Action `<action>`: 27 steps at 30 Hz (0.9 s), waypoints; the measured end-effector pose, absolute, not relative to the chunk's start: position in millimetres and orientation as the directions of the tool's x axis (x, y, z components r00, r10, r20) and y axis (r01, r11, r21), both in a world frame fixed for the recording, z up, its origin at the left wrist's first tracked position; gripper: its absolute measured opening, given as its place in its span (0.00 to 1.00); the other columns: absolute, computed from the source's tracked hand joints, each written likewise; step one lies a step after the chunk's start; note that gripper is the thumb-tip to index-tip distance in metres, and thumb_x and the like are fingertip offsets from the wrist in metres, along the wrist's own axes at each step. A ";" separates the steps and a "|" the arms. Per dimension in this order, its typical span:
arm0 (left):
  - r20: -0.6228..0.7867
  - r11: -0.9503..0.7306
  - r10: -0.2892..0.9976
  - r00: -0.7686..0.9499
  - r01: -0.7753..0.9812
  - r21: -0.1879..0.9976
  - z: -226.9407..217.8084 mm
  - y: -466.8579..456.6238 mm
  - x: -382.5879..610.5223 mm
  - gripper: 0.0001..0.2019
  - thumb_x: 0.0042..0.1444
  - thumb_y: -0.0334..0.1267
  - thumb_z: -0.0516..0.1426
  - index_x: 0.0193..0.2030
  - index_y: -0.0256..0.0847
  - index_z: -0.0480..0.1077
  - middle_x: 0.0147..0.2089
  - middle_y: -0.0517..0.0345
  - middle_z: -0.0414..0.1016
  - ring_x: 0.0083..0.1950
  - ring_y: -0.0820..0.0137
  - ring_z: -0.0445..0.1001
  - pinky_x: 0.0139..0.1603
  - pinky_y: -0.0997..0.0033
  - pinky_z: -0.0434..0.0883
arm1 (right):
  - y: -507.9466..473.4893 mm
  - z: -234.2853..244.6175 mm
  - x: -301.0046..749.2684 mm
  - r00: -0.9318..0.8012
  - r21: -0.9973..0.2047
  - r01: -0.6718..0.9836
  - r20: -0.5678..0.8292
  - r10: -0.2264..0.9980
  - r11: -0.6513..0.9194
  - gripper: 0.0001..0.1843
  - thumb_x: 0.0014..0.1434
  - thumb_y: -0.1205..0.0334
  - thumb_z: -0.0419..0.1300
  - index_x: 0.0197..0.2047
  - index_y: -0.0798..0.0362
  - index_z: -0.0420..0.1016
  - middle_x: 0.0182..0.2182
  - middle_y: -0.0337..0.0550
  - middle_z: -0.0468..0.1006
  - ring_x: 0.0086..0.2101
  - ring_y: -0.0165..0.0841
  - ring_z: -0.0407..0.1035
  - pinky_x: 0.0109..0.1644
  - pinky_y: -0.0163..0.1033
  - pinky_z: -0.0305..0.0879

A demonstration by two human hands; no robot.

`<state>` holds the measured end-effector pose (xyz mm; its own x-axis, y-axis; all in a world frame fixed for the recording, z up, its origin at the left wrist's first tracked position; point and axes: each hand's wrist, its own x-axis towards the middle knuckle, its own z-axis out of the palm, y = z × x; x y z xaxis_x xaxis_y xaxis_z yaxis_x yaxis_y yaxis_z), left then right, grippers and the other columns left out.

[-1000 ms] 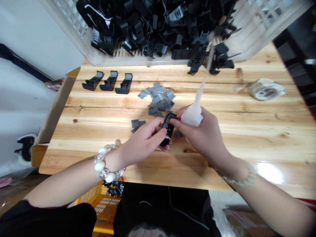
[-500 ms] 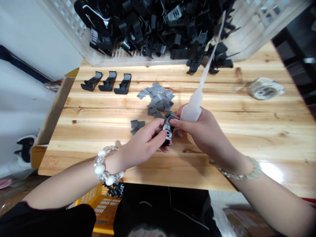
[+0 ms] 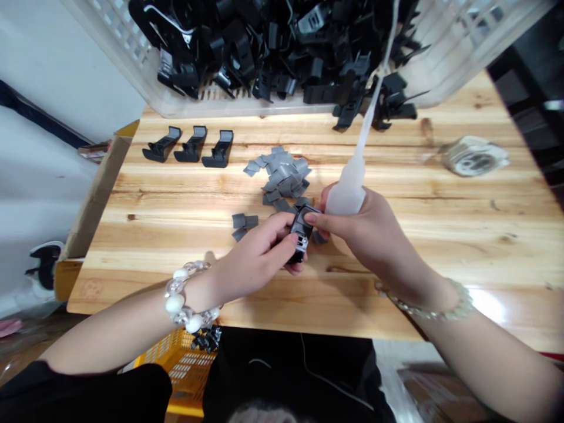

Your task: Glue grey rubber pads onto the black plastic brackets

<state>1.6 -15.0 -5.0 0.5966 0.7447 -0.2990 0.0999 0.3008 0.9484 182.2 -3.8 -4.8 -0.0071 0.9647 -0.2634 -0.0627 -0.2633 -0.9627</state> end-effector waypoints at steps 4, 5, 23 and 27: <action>-0.310 0.307 0.744 0.592 0.109 0.945 -4.7 -15.0 1.4 0.07 0.67 0.39 0.50 0.46 0.39 0.64 0.35 0.59 0.72 0.34 0.73 0.74 0.37 0.71 0.78 | -4.0 -3.3 183.1 -0.009 -0.968 -0.014 -0.251 0.968 -0.251 0.16 0.43 0.68 0.71 0.28 0.53 0.66 0.20 0.32 0.69 0.19 0.25 0.63 0.22 0.34 0.62; -0.314 0.311 0.743 0.591 0.111 0.944 -4.7 -14.9 1.4 0.07 0.67 0.39 0.50 0.45 0.39 0.64 0.35 0.59 0.72 0.34 0.73 0.74 0.36 0.72 0.77 | -4.1 -3.5 183.0 -0.012 -0.969 -0.009 -0.246 0.969 -0.246 0.16 0.43 0.67 0.71 0.28 0.53 0.66 0.20 0.32 0.69 0.20 0.25 0.63 0.22 0.34 0.62; -0.317 0.304 0.741 0.592 0.125 0.944 -3.4 -10.6 0.9 0.07 0.65 0.39 0.51 0.44 0.39 0.65 0.35 0.60 0.71 0.32 0.74 0.75 0.35 0.74 0.78 | -5.7 -7.4 181.7 0.015 -0.978 -0.009 -0.211 0.977 -0.211 0.19 0.42 0.61 0.74 0.30 0.52 0.67 0.24 0.34 0.70 0.23 0.27 0.64 0.25 0.37 0.63; -0.296 0.253 0.779 0.553 0.154 0.955 -2.9 0.2 -3.4 0.09 0.62 0.40 0.53 0.45 0.38 0.65 0.35 0.59 0.71 0.30 0.74 0.75 0.32 0.72 0.77 | 0.5 -13.6 187.0 -0.047 -0.984 -0.025 -0.177 0.983 -0.178 0.19 0.42 0.57 0.75 0.30 0.53 0.70 0.24 0.35 0.72 0.25 0.27 0.66 0.28 0.36 0.64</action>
